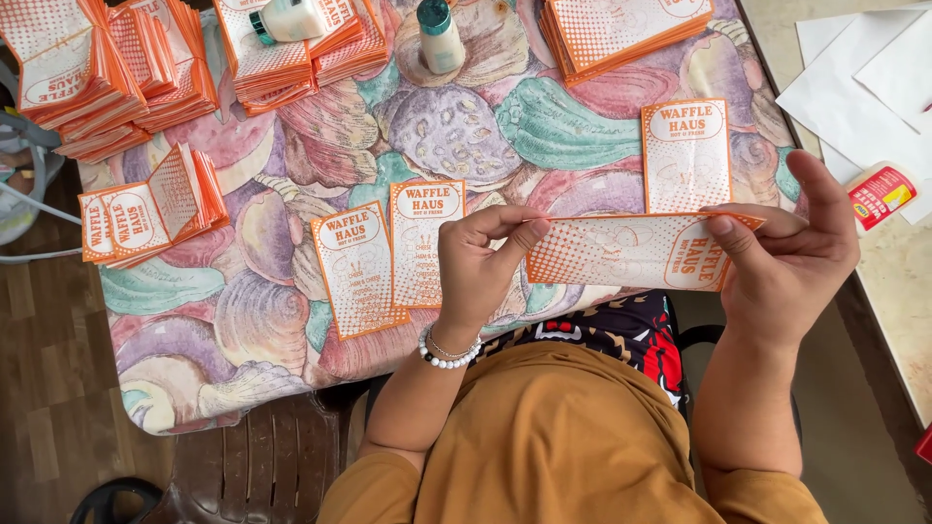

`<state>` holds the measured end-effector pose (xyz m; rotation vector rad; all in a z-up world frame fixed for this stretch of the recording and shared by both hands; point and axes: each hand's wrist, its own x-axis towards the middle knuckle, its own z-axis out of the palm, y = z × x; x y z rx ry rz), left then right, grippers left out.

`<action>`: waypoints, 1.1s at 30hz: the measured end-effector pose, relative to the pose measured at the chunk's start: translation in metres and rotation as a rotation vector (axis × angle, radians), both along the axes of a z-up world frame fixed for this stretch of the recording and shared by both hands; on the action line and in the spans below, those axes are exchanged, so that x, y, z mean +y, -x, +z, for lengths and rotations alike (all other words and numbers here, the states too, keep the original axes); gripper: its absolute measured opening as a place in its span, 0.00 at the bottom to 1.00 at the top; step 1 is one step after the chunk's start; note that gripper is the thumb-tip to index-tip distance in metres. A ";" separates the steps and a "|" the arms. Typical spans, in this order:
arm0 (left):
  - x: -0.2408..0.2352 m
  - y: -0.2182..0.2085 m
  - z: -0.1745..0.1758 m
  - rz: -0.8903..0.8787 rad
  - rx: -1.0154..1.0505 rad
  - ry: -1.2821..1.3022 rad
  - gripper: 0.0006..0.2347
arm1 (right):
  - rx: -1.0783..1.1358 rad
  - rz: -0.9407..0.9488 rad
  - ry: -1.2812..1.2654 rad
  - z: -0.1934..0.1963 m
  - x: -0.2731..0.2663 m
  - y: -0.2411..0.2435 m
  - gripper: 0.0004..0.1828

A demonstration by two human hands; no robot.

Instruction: Applying glue to paper templates and folding them to assemble paper bags at a workstation.

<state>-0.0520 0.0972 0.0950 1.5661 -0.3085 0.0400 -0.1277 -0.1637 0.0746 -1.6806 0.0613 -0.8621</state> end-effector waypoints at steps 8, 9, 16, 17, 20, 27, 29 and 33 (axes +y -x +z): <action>-0.002 -0.001 -0.002 -0.013 0.003 0.031 0.05 | 0.009 0.000 -0.037 -0.003 -0.001 -0.002 0.38; -0.002 -0.001 -0.003 -0.011 -0.004 0.044 0.04 | 0.018 -0.002 -0.041 -0.002 0.000 -0.002 0.38; -0.003 -0.001 -0.001 0.012 -0.028 0.012 0.05 | 0.044 0.012 -0.139 -0.012 -0.004 -0.004 0.40; -0.002 -0.001 -0.001 0.014 -0.026 0.012 0.05 | 0.046 0.013 -0.139 -0.014 -0.005 -0.005 0.40; -0.002 -0.001 0.000 0.024 -0.033 -0.012 0.05 | 0.023 0.021 -0.145 -0.019 -0.006 -0.006 0.41; -0.006 -0.002 -0.002 0.064 -0.162 -0.099 0.06 | -0.038 -0.032 0.226 0.005 0.009 -0.018 0.25; -0.007 -0.005 -0.005 0.068 -0.249 -0.146 0.05 | -0.133 -0.106 0.517 0.016 0.020 -0.024 0.22; -0.008 -0.011 -0.002 -0.026 -0.289 -0.150 0.01 | -0.078 0.125 0.853 0.030 0.061 -0.041 0.17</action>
